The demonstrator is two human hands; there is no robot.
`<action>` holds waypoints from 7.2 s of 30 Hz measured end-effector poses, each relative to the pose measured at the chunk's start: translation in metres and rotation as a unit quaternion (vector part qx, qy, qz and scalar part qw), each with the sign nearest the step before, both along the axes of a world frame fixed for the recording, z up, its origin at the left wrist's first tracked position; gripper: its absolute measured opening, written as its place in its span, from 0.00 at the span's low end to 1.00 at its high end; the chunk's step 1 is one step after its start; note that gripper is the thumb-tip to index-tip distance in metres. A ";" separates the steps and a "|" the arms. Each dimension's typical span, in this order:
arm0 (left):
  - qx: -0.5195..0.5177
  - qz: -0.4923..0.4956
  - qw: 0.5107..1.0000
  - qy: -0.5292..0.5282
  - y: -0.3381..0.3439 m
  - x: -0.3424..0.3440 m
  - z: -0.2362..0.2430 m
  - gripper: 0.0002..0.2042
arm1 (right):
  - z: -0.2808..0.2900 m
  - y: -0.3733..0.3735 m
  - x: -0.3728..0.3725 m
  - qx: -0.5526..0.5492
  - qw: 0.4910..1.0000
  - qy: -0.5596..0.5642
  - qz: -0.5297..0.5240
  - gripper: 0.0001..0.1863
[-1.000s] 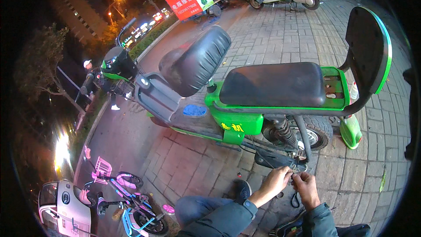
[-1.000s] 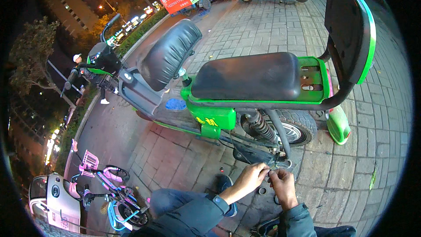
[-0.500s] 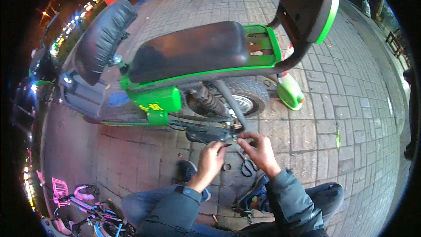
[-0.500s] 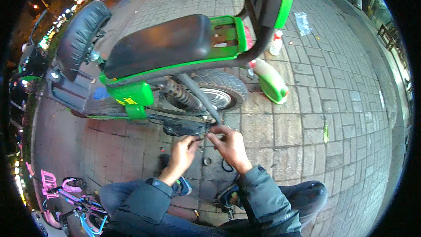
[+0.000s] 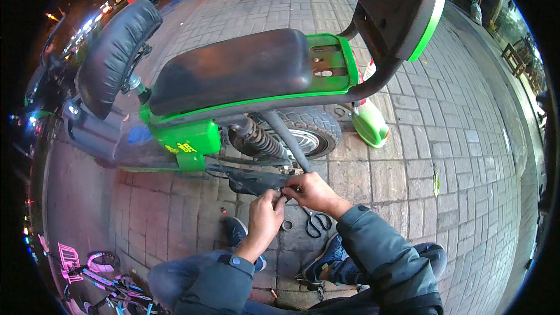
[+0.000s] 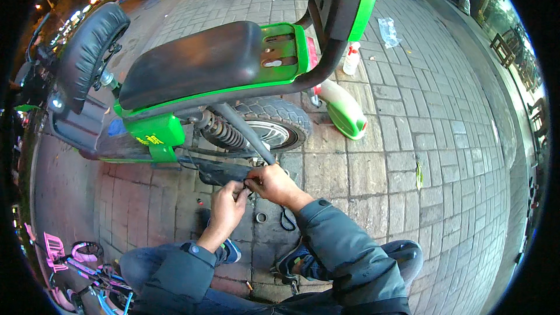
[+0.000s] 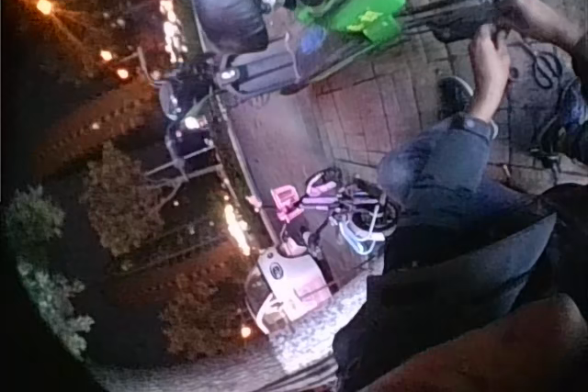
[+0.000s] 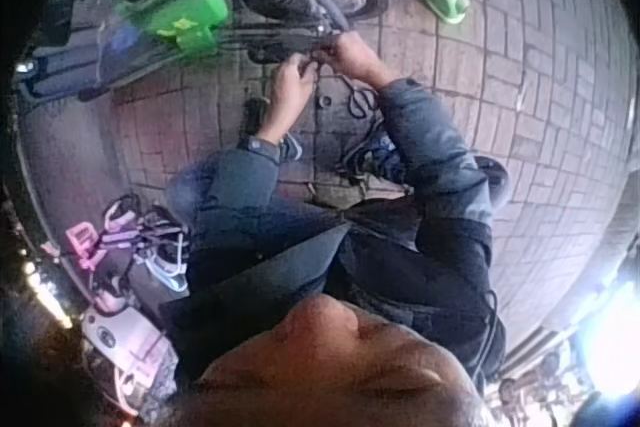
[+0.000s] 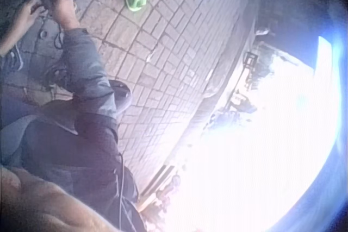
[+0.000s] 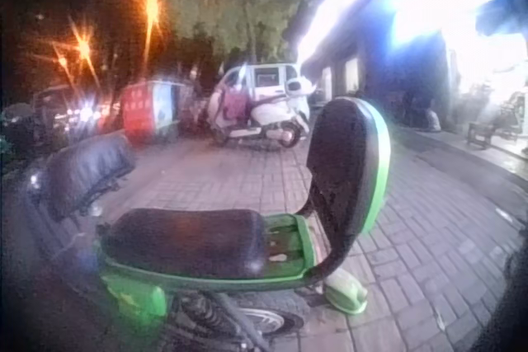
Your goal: The person sits on the sidewalk and repairs the electrical wiring of a green electric scooter. They use scissors to cut electrical tape and then wrap the wires with new tape to secure the connection.
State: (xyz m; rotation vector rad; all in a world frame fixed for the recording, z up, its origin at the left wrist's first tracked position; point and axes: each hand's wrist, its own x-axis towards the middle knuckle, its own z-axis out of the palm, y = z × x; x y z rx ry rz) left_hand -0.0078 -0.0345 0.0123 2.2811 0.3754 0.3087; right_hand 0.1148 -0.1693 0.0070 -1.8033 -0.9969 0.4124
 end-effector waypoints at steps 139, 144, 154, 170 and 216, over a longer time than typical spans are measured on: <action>0.257 -0.051 0.965 0.035 -0.006 0.000 0.005 0.07 | 0.011 -0.037 -0.173 0.041 0.914 0.156 -0.371 0.07; 0.187 -0.041 0.981 0.040 -0.009 0.000 0.005 0.08 | 0.010 -0.050 -0.214 0.014 0.922 0.253 -0.293 0.08; -0.040 -0.022 0.989 0.139 0.015 0.008 0.002 0.08 | -0.030 -0.050 -0.208 -0.008 0.932 0.255 -0.258 0.09; 0.106 -0.228 0.967 0.048 0.047 -0.009 0.042 0.11 | -0.042 -0.020 -0.156 0.074 0.882 0.295 -0.359 0.13; 0.122 -0.237 0.964 -0.020 0.033 -0.001 0.033 0.09 | -0.021 0.008 -0.103 0.075 0.930 -0.097 -0.347 0.08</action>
